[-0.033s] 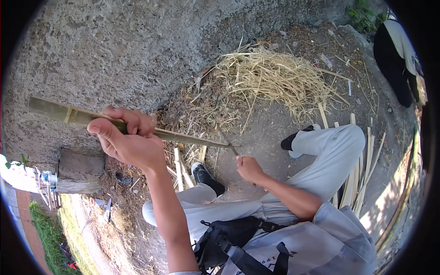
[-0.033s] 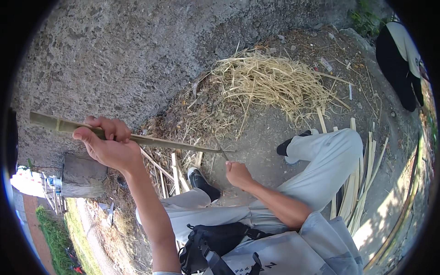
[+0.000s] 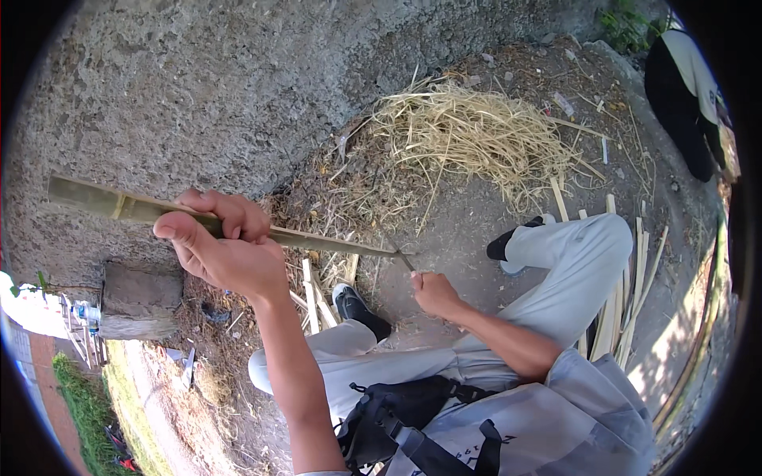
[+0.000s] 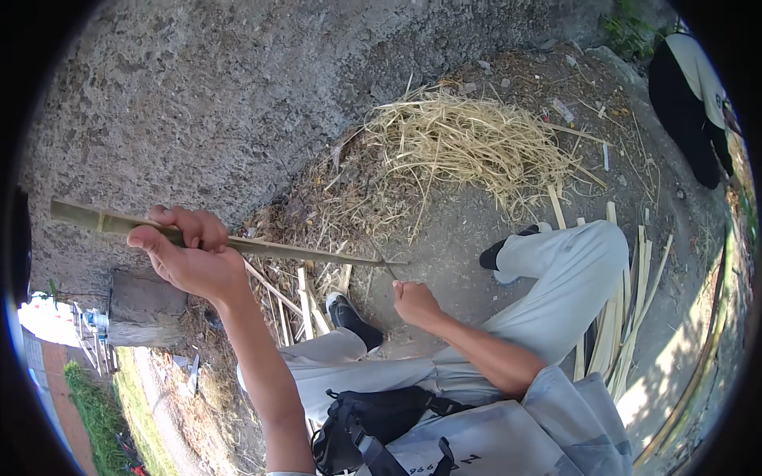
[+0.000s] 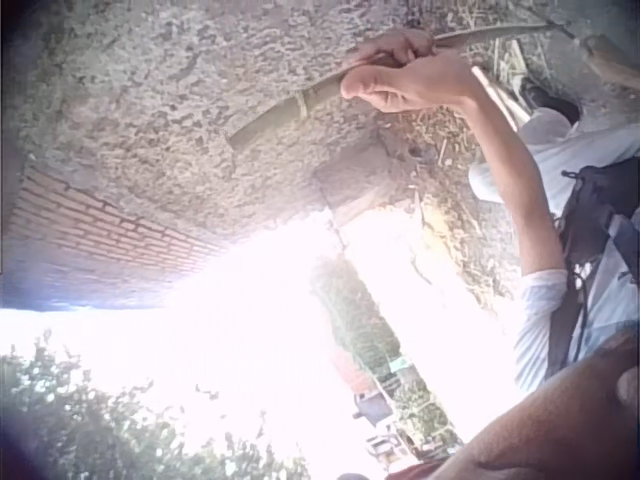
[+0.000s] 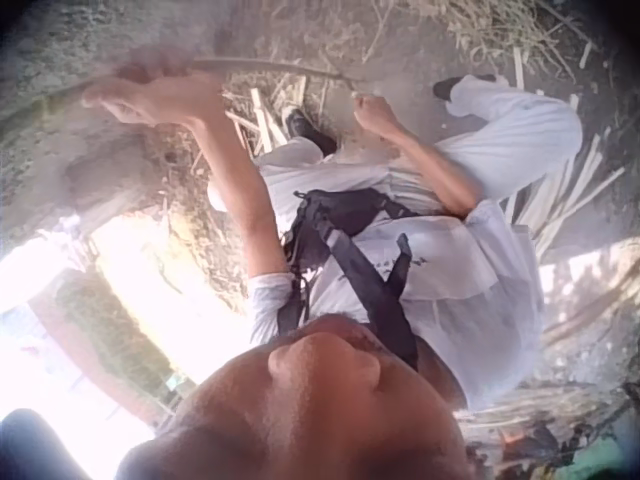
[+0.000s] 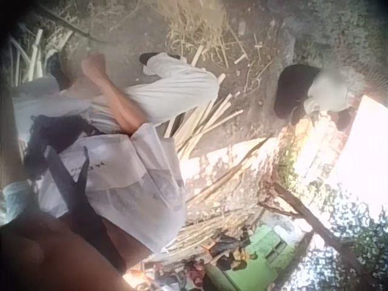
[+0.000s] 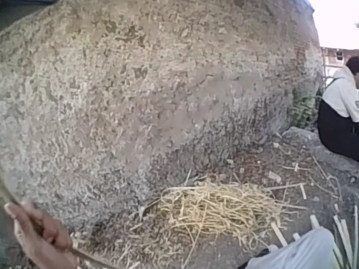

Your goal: The person scrapes bamboo strips with a knife and touches their surfaces by hand.

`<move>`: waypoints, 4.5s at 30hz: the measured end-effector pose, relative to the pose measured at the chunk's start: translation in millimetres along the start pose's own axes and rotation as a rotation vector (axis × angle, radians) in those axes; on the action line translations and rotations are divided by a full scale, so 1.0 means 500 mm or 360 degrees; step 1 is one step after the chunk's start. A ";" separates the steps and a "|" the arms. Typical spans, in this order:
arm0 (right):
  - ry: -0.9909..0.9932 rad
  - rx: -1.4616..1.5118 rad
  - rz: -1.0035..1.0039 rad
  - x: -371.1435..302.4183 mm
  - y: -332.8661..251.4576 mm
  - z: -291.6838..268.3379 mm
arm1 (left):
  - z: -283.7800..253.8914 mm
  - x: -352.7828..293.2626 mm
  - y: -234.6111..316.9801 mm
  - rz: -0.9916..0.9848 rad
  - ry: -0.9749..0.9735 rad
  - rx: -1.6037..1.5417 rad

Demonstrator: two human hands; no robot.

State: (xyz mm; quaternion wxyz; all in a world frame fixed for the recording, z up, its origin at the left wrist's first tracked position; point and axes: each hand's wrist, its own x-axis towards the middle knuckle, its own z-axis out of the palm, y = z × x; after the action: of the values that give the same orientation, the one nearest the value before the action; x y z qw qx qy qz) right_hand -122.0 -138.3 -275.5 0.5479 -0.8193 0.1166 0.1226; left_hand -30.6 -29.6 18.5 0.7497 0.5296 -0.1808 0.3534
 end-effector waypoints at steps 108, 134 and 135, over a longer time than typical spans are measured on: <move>0.0580 0.2513 -0.1006 0.036 0.048 -0.457 | -0.354 -0.135 -0.284 0.0287 -0.0616 0.1770; 0.0466 0.2668 -0.0958 0.053 0.061 -0.444 | -0.372 -0.127 -0.282 0.0522 -0.0609 0.1739; 0.0461 0.2671 -0.0947 0.053 0.065 -0.447 | -0.372 -0.126 -0.281 0.0561 -0.0623 0.1718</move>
State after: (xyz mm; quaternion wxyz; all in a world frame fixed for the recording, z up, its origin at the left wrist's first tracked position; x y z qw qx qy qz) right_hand -91.4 -358.8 -229.9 0.9547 -0.1539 0.0187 -0.2539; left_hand 8.4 93.8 -185.4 0.2578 0.8527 -0.1955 0.4101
